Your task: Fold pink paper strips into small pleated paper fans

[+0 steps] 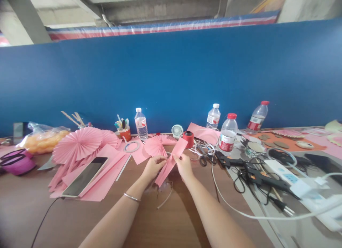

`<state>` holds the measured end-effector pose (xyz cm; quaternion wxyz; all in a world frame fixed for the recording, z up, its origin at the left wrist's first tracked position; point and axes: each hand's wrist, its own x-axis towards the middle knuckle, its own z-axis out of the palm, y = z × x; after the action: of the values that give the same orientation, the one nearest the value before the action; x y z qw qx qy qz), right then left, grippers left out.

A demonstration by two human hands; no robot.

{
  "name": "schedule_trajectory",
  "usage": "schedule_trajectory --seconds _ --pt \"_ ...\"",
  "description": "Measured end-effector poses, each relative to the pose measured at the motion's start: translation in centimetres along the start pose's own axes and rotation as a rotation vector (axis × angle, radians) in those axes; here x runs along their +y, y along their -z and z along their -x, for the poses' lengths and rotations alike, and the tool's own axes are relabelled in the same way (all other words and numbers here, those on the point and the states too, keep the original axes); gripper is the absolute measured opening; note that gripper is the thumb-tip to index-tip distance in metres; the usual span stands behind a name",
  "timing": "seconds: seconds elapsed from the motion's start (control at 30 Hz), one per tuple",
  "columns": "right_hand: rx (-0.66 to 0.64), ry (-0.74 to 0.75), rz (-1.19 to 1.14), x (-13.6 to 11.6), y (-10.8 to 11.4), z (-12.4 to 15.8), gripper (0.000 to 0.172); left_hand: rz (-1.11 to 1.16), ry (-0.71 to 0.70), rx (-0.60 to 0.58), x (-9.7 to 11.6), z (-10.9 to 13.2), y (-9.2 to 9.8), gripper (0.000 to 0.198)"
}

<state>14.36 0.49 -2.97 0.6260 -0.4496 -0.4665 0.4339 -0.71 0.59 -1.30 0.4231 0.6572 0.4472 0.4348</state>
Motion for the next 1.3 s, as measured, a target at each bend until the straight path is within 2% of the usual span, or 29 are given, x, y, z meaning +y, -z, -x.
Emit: schedule_trajectory --seconds 0.2,0.3,0.47,0.57,0.67,0.77,0.87,1.1,1.3 --pt "0.032 0.014 0.086 0.3 -0.4 0.1 0.031 0.069 0.051 -0.004 -0.2 0.1 -0.6 0.027" --pt "0.063 0.01 0.09 0.4 -0.6 0.1 0.034 0.056 0.041 0.021 -0.4 0.1 -0.7 0.024" --pt "0.094 0.015 -0.026 0.1 -0.6 0.0 0.03 -0.022 0.016 0.042 -0.7 0.1 -0.6 0.012" --pt "0.179 0.008 -0.122 -0.1 0.1 -0.6 0.032 -0.068 -0.01 0.024 -0.2 0.4 -0.7 0.009" --pt "0.269 -0.006 -0.182 0.1 0.8 -1.3 0.034 -0.068 -0.031 -0.037 0.5 0.9 -1.1 0.02" --pt "0.309 -0.005 -0.218 0.3 1.0 -1.7 0.035 0.02 0.047 -0.209 0.9 1.4 -1.5 0.032" --pt "0.316 -0.008 -0.254 0.2 0.8 -1.7 0.034 0.061 0.117 -0.333 0.8 1.7 -1.6 0.032" --pt "0.313 -0.055 -0.333 0.0 0.7 -1.6 0.034 0.068 0.103 -0.356 1.2 1.8 -1.6 0.029" --pt "0.3 -0.049 -0.389 -0.3 0.9 -1.8 0.028 0.043 0.123 -0.348 1.7 1.9 -1.6 0.029"
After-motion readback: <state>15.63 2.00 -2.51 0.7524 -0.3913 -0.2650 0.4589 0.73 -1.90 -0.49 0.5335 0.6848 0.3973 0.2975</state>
